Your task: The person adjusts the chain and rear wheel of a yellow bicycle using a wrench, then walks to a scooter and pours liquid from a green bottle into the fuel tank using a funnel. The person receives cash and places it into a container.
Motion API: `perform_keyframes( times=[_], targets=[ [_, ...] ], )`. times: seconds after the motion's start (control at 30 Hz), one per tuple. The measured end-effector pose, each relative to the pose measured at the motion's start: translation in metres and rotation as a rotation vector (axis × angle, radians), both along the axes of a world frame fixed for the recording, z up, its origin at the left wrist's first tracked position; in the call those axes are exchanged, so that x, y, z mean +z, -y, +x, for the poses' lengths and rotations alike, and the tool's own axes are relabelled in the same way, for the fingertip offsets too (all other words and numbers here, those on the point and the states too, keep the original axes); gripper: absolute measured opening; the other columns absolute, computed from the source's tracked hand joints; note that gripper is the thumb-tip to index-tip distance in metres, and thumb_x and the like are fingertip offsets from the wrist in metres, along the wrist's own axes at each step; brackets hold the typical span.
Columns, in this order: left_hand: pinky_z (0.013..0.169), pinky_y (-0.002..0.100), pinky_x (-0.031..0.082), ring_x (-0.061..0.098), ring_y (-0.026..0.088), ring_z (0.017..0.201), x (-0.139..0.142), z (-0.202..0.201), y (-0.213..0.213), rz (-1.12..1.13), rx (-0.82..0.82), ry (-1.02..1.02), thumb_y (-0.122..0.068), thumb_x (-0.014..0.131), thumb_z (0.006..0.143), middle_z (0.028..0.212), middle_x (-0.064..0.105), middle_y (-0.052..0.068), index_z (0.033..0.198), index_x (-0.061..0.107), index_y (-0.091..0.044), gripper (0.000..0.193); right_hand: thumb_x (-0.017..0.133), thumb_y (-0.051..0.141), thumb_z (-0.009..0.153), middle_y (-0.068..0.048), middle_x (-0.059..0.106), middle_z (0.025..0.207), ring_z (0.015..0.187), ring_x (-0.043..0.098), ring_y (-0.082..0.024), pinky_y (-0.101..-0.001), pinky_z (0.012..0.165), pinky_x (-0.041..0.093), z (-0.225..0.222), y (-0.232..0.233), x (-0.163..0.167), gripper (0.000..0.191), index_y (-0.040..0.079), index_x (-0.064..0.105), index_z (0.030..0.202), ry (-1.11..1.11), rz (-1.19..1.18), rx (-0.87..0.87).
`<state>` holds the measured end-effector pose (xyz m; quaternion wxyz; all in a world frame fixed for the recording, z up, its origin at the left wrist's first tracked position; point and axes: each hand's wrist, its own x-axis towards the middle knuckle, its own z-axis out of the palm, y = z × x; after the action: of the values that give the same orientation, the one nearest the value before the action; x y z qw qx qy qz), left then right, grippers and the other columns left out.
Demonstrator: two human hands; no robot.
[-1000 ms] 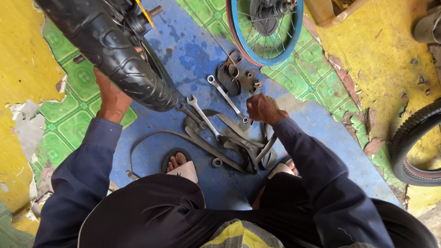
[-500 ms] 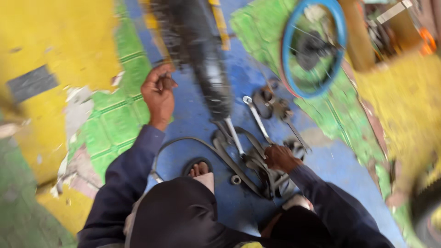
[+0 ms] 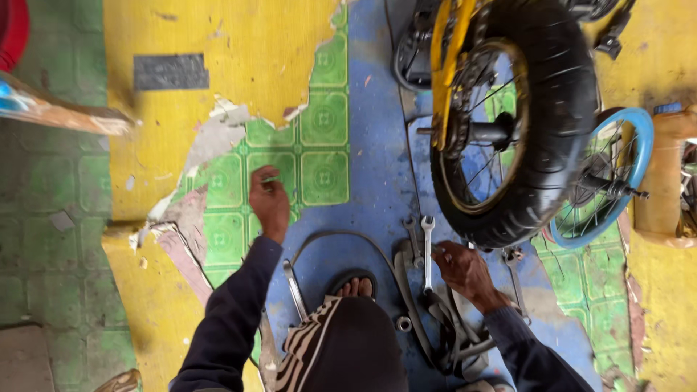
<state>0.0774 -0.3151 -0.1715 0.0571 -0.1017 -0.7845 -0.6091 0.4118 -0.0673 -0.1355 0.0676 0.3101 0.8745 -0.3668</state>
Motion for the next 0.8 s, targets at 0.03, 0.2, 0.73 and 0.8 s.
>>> perform_keyframes(
  times=[0.03,0.2,0.73,0.8],
  targets=[
    [0.075,0.026,0.052,0.065,0.012,0.089,-0.004,-0.001,0.009,-0.026,0.006,0.047,0.011,0.055,0.091,0.108,0.07,0.005,0.116,0.064,-0.005,0.031,0.069,0.029,0.091,-0.015,0.075,0.084,0.071,0.071,-0.032,-0.0447,0.059,0.056,0.001,0.001,-0.005,0.024,0.009,0.074,0.103,-0.029,-0.008,0.007],
    [0.071,0.027,0.049,0.061,0.015,0.083,-0.014,0.008,0.034,-0.136,-0.091,0.231,0.003,0.067,0.095,0.106,0.07,0.005,0.118,0.064,-0.005,0.024,0.078,0.041,0.082,-0.013,0.071,0.076,0.067,0.067,-0.034,-0.0497,0.061,0.054,0.012,0.01,-0.027,0.037,0.006,0.071,0.092,0.276,0.043,0.14],
    [0.099,0.048,0.041,0.057,0.03,0.105,-0.02,0.084,0.001,-0.751,-0.983,-0.245,-0.013,0.075,0.085,0.102,0.067,0.007,0.104,0.075,-0.009,0.019,0.067,0.024,0.088,-0.014,0.074,0.084,0.073,0.068,-0.036,-0.0486,0.063,0.055,0.037,0.049,-0.033,0.014,0.012,0.074,0.087,0.034,0.027,0.105],
    [0.101,0.046,0.042,0.057,0.028,0.106,-0.025,0.084,-0.003,-0.771,-0.981,-0.288,-0.011,0.071,0.093,0.103,0.066,0.004,0.1,0.075,-0.011,0.008,0.071,0.028,0.085,-0.015,0.073,0.08,0.069,0.069,-0.035,-0.0478,0.06,0.055,0.042,0.048,-0.033,0.024,0.009,0.072,0.1,-0.053,0.0,0.035]
  ],
)
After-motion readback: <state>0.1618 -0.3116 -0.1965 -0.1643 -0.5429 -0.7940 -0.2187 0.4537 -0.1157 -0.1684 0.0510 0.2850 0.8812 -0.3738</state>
